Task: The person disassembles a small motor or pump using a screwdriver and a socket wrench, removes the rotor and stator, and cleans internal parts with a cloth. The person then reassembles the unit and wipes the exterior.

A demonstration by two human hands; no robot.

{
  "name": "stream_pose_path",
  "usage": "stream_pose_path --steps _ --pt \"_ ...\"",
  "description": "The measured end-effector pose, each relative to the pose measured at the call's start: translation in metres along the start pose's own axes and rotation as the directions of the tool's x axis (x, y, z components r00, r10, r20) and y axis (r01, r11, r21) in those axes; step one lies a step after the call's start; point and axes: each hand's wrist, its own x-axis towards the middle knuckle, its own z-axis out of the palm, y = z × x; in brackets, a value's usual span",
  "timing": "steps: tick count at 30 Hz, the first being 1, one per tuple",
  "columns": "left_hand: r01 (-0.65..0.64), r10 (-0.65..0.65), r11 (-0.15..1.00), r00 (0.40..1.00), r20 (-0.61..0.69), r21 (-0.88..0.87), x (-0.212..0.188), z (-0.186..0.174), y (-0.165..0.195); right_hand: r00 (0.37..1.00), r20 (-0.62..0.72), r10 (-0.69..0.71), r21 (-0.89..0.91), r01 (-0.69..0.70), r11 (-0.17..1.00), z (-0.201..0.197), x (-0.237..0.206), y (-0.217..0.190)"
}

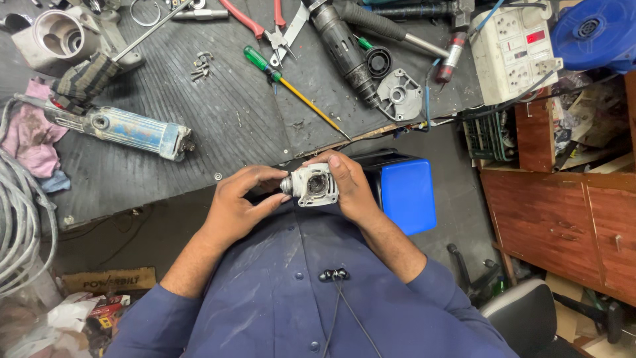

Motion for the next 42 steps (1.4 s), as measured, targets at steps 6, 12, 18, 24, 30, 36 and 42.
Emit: stream_pose_path --steps 6,12,18,24,30,36,42 --pt "-0.041 0.041 0.999 0.999 0.009 0.028 0.002 0.002 0.008 1.0 0.011 -0.005 -0.015 0.005 1.0 -0.005 -0.004 -0.002" --pt "-0.07 0.07 0.996 0.998 0.01 0.048 -0.002 0.0 0.0 1.0 0.012 -0.001 -0.033 0.001 0.999 -0.007 -0.002 0.001" --pt "0.428 -0.385 0.898 0.877 0.288 -0.102 -0.008 -0.003 -0.016 0.991 0.135 0.016 -0.209 0.012 0.978 -0.004 0.002 0.003" --pt "0.048 -0.055 0.996 0.994 0.099 0.068 -0.016 -0.025 0.004 0.987 0.161 0.025 -0.124 -0.005 0.992 0.005 0.011 0.002" --pt "0.288 -0.295 0.955 0.947 0.128 0.069 -0.008 -0.039 0.015 0.99 0.128 0.052 -0.079 -0.042 0.996 0.013 0.026 0.005" --pt "0.255 -0.256 0.967 0.958 0.13 0.018 -0.006 -0.047 0.006 0.988 0.149 0.045 -0.084 -0.033 0.996 0.02 0.036 0.01" --pt "0.225 -0.227 0.974 0.962 0.155 0.027 -0.003 -0.061 -0.008 0.992 0.112 0.061 -0.01 -0.061 0.998 0.035 0.045 0.01"
